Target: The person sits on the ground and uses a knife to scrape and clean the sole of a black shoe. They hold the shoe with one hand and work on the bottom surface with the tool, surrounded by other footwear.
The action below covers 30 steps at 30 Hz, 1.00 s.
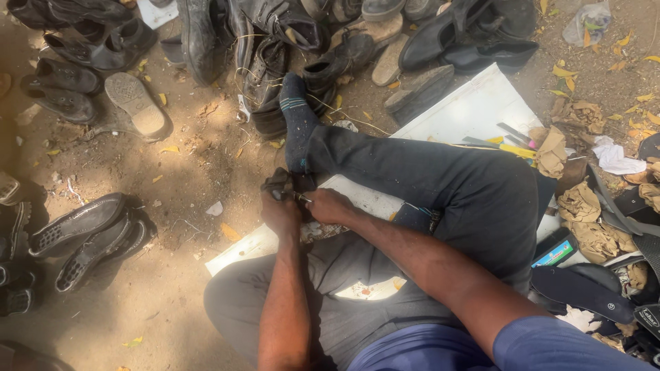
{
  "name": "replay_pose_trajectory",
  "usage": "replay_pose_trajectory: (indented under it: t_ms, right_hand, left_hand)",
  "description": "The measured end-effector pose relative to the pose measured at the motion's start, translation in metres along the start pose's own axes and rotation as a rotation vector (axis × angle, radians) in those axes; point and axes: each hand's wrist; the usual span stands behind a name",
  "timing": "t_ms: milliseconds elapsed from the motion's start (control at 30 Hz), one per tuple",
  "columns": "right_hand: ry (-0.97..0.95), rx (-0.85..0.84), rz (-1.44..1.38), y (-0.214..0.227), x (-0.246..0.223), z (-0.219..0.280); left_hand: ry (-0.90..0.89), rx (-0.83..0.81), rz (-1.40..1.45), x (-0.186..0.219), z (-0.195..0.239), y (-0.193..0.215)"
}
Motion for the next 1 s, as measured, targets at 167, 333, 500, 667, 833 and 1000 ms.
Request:
replay_pose_trajectory:
  t_ms: [167,333,500,667,833,1000]
  right_hand:
    - [0.098,0.028,0.042,-0.011,0.013,0.025]
    - [0.035,-0.061,-0.119,0.011,0.018,0.03]
    - [0.111,0.019,-0.159,-0.007,0.002,-0.005]
    - [0.174,-0.019,0.046,0.003,0.016,0.031]
    - [0.015,-0.129,-0.385,0.021,0.011,0.023]
    - [0.11,-0.066,-0.096,0.014,-0.015,0.015]
  left_hand:
    - [0.24,-0.016,0.035,0.006,-0.001,0.008]
    - [0.028,0.013,0.069,0.014,0.008,0.011]
    - [0.016,0.051,-0.029,0.015,0.012,0.018]
    - [0.07,0.127,0.255,0.033,0.013,0.027]
    - [-0.031,0.111,0.025,0.016,0.018,0.015]
    - [0.099,0.169,0.071,0.005,0.019,0.02]
Point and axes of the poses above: each hand's wrist, its own z-axis away from the middle knuckle, its own y-axis out of the back of the hand, x = y × z, and after that the axes turned 4 degrees about -x, right-handed
